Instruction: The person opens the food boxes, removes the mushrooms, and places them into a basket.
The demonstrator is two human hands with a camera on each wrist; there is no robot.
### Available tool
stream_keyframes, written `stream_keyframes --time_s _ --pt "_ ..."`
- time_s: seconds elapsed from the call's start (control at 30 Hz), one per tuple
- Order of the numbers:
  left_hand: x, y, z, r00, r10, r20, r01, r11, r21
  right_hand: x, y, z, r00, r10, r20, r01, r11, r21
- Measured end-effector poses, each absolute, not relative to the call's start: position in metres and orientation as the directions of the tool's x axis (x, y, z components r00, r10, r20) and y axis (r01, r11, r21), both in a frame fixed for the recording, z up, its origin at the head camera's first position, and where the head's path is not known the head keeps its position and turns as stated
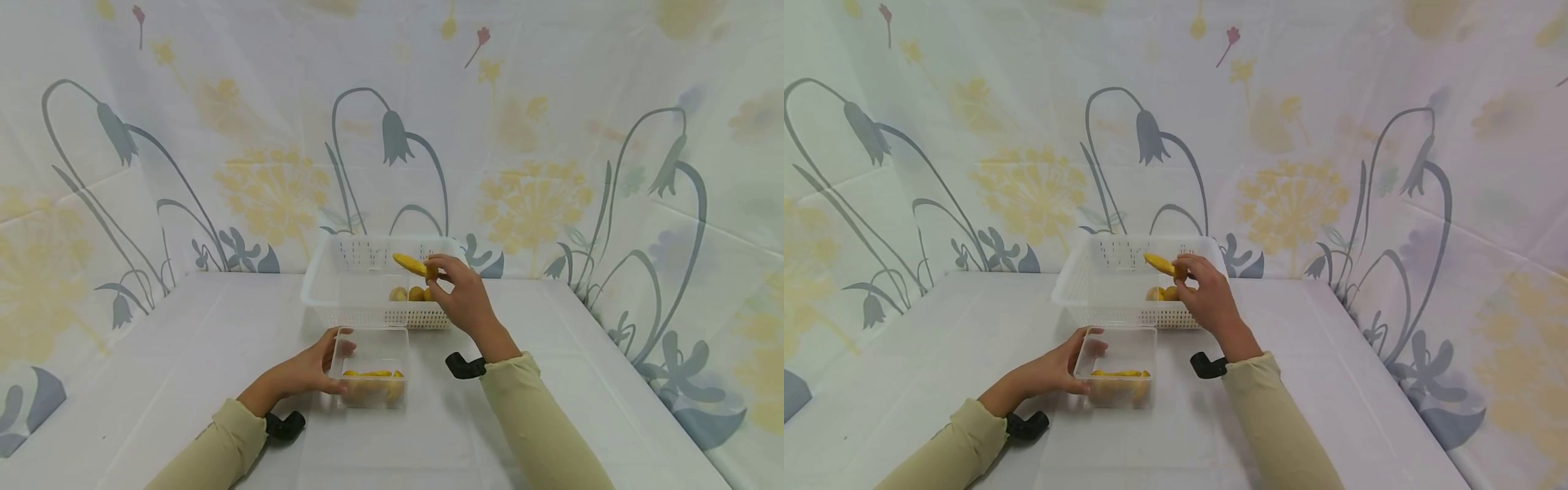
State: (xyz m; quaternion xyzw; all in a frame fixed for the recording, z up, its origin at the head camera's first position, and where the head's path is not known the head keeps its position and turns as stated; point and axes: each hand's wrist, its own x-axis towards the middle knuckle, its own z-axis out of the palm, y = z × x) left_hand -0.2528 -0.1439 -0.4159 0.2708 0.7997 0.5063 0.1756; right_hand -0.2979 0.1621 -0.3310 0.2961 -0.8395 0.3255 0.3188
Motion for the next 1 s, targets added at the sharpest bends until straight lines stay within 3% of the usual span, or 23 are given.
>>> stream_keyframes --time_s 0.63,1.0 --pt "-0.255 -0.144 -0.417 -0.784 0.620 0.000 0.261 0.331 0.907 -0.306 0.147 -0.352 -0.761 -0.298 0.576 -0.602 0.655 -0.456" --pt "-0.254 -0.145 -0.416 -0.790 0.613 -0.008 0.254 0.340 0.906 -0.306 0.142 -0.353 -0.795 -0.304 0.525 -0.573 0.661 -0.485"
